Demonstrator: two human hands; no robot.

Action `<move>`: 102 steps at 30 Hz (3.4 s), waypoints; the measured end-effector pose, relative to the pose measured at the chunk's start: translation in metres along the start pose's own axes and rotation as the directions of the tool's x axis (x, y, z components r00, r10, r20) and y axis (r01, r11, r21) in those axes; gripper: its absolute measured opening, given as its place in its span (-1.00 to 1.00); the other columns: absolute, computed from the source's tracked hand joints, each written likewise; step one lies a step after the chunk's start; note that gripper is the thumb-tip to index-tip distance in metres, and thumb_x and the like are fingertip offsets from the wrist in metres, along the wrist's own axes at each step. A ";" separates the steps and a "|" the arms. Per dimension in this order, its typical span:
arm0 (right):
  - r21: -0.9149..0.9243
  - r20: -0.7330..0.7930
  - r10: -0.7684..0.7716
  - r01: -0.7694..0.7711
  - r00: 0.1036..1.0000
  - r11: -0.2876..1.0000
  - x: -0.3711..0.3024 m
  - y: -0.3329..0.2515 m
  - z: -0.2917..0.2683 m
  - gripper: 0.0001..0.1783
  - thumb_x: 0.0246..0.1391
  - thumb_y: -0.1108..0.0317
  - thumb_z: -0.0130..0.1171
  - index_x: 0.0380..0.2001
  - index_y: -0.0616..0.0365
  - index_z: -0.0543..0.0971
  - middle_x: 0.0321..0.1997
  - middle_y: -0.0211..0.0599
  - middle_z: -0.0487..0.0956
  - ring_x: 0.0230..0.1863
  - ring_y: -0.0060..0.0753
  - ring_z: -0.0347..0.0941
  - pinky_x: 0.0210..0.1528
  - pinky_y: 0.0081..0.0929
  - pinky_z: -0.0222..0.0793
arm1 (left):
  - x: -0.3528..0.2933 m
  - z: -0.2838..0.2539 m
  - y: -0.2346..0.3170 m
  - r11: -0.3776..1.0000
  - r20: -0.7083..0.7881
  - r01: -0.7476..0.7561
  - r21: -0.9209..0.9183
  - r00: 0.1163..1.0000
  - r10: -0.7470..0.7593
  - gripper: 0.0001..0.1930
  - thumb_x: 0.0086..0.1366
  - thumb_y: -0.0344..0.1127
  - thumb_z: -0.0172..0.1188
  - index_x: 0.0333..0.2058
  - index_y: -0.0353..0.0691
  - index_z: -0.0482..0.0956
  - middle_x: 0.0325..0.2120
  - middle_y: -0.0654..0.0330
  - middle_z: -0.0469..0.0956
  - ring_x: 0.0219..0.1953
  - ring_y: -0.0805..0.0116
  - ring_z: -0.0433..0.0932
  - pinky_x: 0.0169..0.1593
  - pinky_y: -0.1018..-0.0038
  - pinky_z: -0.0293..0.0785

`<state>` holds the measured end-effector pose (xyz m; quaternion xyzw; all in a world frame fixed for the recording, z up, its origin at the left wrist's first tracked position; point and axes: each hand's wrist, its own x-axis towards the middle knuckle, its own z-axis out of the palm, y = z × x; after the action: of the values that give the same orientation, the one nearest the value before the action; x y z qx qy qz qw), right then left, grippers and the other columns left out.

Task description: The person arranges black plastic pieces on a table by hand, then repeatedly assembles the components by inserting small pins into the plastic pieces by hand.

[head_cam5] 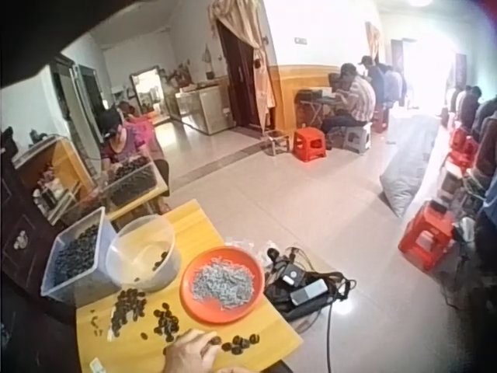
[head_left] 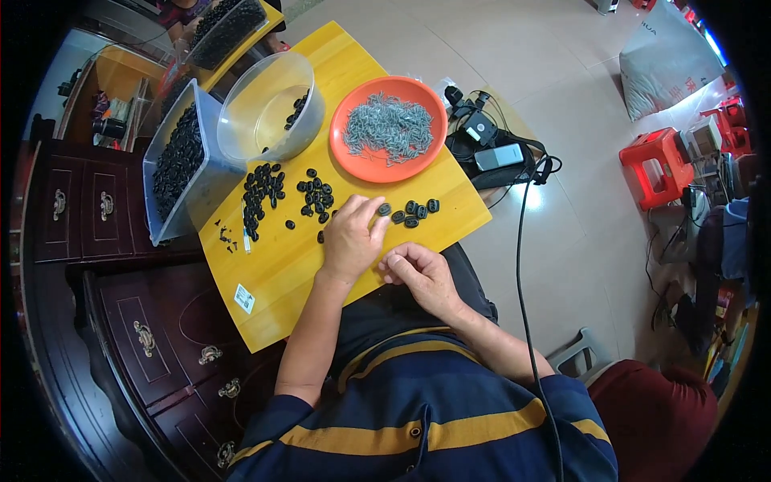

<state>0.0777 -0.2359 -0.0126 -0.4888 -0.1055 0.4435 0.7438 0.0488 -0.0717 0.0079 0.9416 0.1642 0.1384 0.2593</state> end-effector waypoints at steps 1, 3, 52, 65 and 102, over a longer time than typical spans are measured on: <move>-0.013 0.005 -0.001 0.001 1.000 1.000 0.000 -0.001 0.000 -0.76 0.36 0.31 0.07 -0.25 0.30 0.57 -0.34 -0.37 0.62 -0.34 -0.63 0.51 -0.22 -0.62 0.47 | 0.001 0.000 0.001 0.998 0.025 -0.017 -0.057 1.000 0.019 -0.70 0.16 -0.39 0.29 -0.09 -0.21 0.61 -0.30 0.08 0.58 -0.28 0.07 0.61 -0.21 0.27 0.55; -0.024 0.015 -0.002 0.002 1.000 1.000 0.000 0.000 -0.001 -0.75 0.37 0.31 0.06 -0.25 0.31 0.57 -0.34 -0.37 0.62 -0.34 -0.62 0.51 -0.21 -0.62 0.47 | 0.001 -0.003 -0.002 0.998 0.026 -0.018 -0.062 0.999 0.019 -0.69 0.17 -0.42 0.28 -0.07 -0.21 0.60 -0.30 0.08 0.58 -0.30 0.08 0.61 -0.23 0.28 0.55; -0.386 0.129 -0.179 0.216 0.975 0.897 0.042 0.011 0.035 -0.85 0.26 0.39 0.18 -0.25 0.27 0.61 -0.39 -0.32 0.65 -0.36 -0.61 0.54 -0.26 -0.58 0.45 | -0.027 -0.063 -0.086 0.973 -0.108 0.207 -0.098 0.970 -0.217 -0.81 0.14 -0.51 0.29 -0.23 -0.23 0.65 -0.41 0.12 0.57 -0.46 0.21 0.58 -0.34 0.36 0.50; -0.361 0.170 -0.211 0.260 0.963 0.896 0.043 0.008 0.034 -0.88 0.28 0.43 0.15 -0.24 0.26 0.60 -0.41 -0.51 0.58 -0.40 -0.75 0.43 -0.32 -0.70 0.38 | -0.024 -0.067 -0.085 0.982 -0.103 0.178 -0.061 0.978 -0.184 -0.82 0.12 -0.54 0.30 -0.26 -0.28 0.66 -0.42 0.11 0.59 -0.44 0.27 0.61 -0.35 0.44 0.52; -0.512 0.125 -0.490 0.480 0.863 0.713 0.038 -0.003 0.010 -0.87 0.15 0.48 0.19 -0.22 0.24 0.59 -0.29 -0.12 0.60 -0.30 -0.18 0.57 -0.22 -0.40 0.47 | 0.105 -0.018 -0.023 0.974 0.106 -0.022 0.225 0.994 -0.002 -0.86 0.10 -0.26 0.33 -0.42 -0.20 0.68 -0.46 0.12 0.63 -0.39 0.17 0.63 -0.29 0.28 0.54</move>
<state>0.0950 -0.2010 -0.0155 -0.6326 -0.3398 0.1819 0.6718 0.1327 -0.0053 0.0294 0.9718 0.1602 0.0703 0.1583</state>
